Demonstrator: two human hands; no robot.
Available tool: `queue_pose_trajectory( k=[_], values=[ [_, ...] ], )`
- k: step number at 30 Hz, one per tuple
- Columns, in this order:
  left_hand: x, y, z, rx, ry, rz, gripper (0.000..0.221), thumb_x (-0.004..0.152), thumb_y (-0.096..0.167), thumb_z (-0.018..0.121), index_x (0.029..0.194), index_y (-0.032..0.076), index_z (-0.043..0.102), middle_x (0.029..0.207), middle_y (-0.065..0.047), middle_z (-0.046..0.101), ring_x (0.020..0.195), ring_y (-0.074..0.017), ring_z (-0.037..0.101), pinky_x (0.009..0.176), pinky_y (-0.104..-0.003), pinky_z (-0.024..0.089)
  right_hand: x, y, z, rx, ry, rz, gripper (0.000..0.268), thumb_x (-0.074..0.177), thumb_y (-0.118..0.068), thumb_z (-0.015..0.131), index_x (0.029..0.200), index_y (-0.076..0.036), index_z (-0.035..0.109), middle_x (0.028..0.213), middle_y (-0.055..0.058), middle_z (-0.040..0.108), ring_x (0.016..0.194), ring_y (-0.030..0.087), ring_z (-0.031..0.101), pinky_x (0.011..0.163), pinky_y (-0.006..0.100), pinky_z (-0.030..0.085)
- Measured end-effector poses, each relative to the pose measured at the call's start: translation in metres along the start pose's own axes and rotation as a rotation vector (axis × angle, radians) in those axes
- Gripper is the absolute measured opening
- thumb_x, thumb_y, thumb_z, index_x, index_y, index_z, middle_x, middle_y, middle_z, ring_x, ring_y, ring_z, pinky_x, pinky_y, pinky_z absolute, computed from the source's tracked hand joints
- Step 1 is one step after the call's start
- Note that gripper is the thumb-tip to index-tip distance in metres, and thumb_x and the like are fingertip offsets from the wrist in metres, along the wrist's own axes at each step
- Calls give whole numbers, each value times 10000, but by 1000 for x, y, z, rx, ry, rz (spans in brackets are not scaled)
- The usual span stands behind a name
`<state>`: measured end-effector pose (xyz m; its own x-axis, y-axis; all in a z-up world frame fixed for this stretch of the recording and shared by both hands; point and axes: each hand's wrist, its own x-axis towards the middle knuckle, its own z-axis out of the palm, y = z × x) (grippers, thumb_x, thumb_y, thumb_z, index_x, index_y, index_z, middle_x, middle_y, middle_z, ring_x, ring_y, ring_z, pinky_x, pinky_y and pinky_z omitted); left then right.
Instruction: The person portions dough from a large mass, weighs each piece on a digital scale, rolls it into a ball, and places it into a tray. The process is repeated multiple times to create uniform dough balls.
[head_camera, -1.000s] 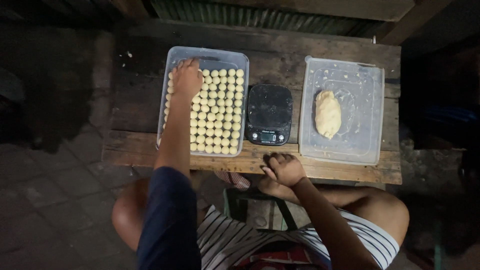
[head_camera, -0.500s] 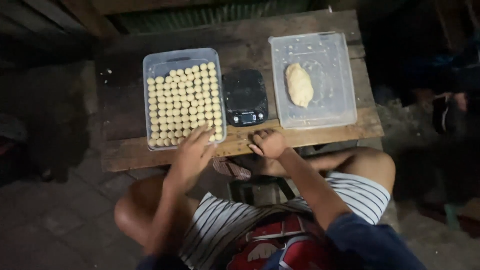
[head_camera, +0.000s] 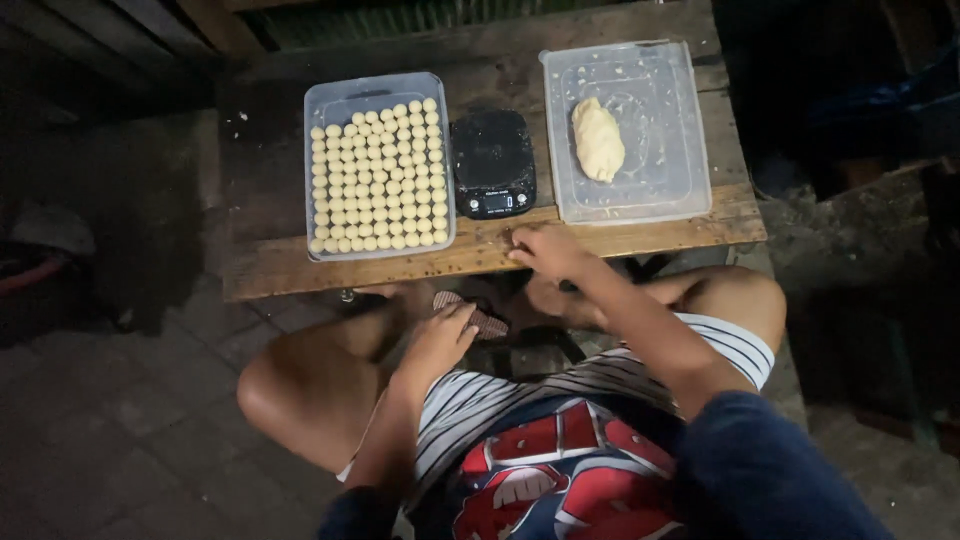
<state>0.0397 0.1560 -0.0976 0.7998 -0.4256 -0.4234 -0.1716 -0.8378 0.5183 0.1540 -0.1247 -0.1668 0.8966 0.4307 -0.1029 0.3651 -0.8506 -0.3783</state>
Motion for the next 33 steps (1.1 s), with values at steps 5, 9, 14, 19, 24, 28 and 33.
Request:
queue_pose_trajectory(
  k=[5, 9, 14, 19, 24, 28, 33],
  values=[
    [17, 1, 42, -22, 164, 223, 487, 967, 382, 614, 1398, 157, 628, 1436, -105, 614, 1358, -329, 559, 1056, -466, 519, -23, 64, -17, -111, 512, 126, 149, 906, -398, 767, 935, -265, 706, 896, 4, 719, 842, 267, 733, 762, 384, 587],
    [26, 78, 20, 13, 352, 464, 451, 869, 246, 766, 1272, 53, 712, 1387, -211, 632, 1345, -440, 539, 1060, -507, 509, -16, 100, -46, -258, 692, 475, 397, 853, -390, 853, 1117, -138, 699, 926, 85, 660, 884, 313, 692, 745, 421, 578],
    [81, 139, 22, 72, 88, 424, 692, 973, 218, 621, 1571, -22, 370, 1683, -281, 226, 1582, -415, 150, 1235, -610, 210, 25, 140, -18, -258, 506, 641, 619, 801, -378, 884, 1272, -61, 637, 1134, 126, 669, 993, 343, 702, 821, 451, 608],
    [188, 127, 94, 339, 252, 379, 694, 944, 129, 567, 1583, 75, 303, 1710, -230, 155, 1594, -384, 148, 1258, -634, 150, 28, 138, -4, -145, 615, 643, 484, 814, -197, 880, 1209, -15, 670, 1126, 134, 615, 975, 358, 699, 796, 429, 611],
    [235, 116, 138, 524, 350, 322, 499, 1002, 206, 476, 1482, 74, 513, 1690, -157, 272, 1584, -322, 190, 1278, -597, 128, 13, 134, -13, -89, 621, 589, 317, 848, -118, 802, 1134, -38, 694, 1084, 104, 593, 937, 357, 691, 748, 448, 611],
    [243, 117, 157, 530, 555, 316, 515, 988, 160, 441, 1485, 32, 487, 1657, -196, 334, 1544, -372, 282, 1254, -619, 212, 4, 156, 13, -143, 701, 462, 241, 837, -115, 797, 1057, -78, 706, 998, 69, 587, 909, 302, 678, 757, 379, 588],
    [236, 122, 155, 665, 494, 245, 577, 1052, 142, 314, 1620, 48, 274, 1702, -203, 218, 1566, -377, 219, 1269, -640, 170, -16, 129, 2, -88, 715, 420, 189, 868, -100, 770, 1047, -92, 709, 967, 68, 580, 874, 337, 680, 710, 414, 580]
  ],
)
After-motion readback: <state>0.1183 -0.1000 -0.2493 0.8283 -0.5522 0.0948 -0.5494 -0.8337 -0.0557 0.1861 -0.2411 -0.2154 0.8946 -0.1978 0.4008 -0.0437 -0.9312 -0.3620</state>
